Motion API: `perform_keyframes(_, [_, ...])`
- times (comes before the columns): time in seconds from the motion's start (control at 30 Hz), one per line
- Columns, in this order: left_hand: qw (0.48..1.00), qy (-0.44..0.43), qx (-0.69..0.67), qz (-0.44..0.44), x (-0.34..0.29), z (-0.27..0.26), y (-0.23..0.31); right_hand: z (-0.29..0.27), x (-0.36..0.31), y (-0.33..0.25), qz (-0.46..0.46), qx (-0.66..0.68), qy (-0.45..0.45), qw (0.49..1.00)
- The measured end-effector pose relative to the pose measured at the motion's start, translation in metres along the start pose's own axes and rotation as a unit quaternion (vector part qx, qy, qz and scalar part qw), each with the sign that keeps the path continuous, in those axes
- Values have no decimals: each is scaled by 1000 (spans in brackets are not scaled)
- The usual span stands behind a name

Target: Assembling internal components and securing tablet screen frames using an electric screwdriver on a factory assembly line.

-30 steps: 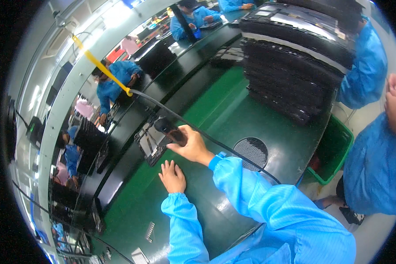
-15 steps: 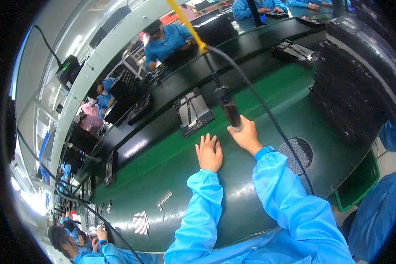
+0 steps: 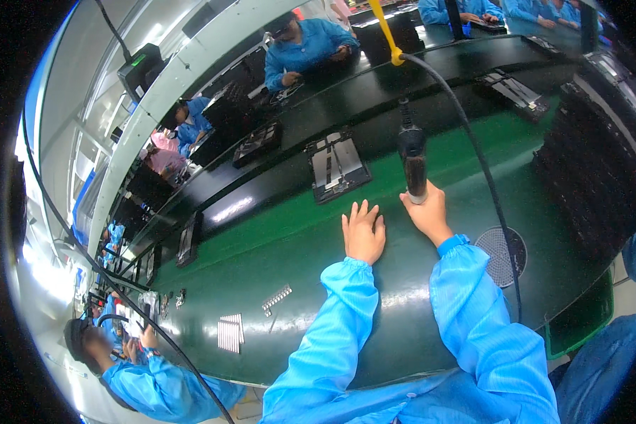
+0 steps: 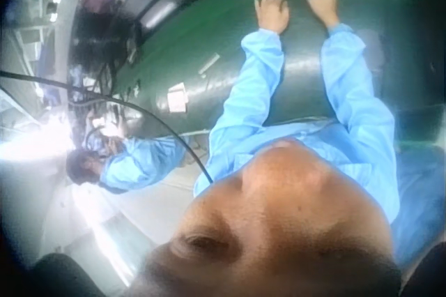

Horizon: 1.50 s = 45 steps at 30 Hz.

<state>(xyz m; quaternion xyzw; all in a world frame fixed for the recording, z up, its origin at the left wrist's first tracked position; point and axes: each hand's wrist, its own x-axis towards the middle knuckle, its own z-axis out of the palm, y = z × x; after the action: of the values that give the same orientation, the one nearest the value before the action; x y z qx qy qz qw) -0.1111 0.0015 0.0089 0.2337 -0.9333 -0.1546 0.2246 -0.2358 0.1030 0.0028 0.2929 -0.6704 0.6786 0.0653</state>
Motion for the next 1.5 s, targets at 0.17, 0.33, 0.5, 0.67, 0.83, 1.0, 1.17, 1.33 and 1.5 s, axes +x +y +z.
perform_keyframes(0.17, [1000,18,-5,8,0,2,-3,0,0,-8,-2,-2,6,1000])
perform_keyframes(0.33, [1000,25,-9,15,1,2,-3,1,0,-6,-5,7,9,1000])
perform_keyframes(0.5, [1000,28,-5,13,0,4,-6,0,0,-12,-3,-6,-1,1000])
perform_keyframes(0.67, [987,-43,-78,137,-7,-7,16,1,-13,-31,-75,-6,-115,990])
perform_keyframes(0.83, [978,-43,-175,105,-4,-3,7,4,-17,-41,-129,-86,-156,975])
perform_keyframes(1.0, [978,-16,-159,137,-6,-3,10,3,-16,-29,3,35,-135,990])
perform_keyframes(1.17, [974,21,-173,145,-7,-5,10,5,-17,-36,-48,20,-152,987])
perform_keyframes(1.33, [971,-8,-190,147,-4,-2,17,-6,-15,-42,-76,-62,-157,983])
perform_keyframes(1.5, [966,67,-160,193,-2,-5,13,7,-17,-14,40,-30,-158,986])
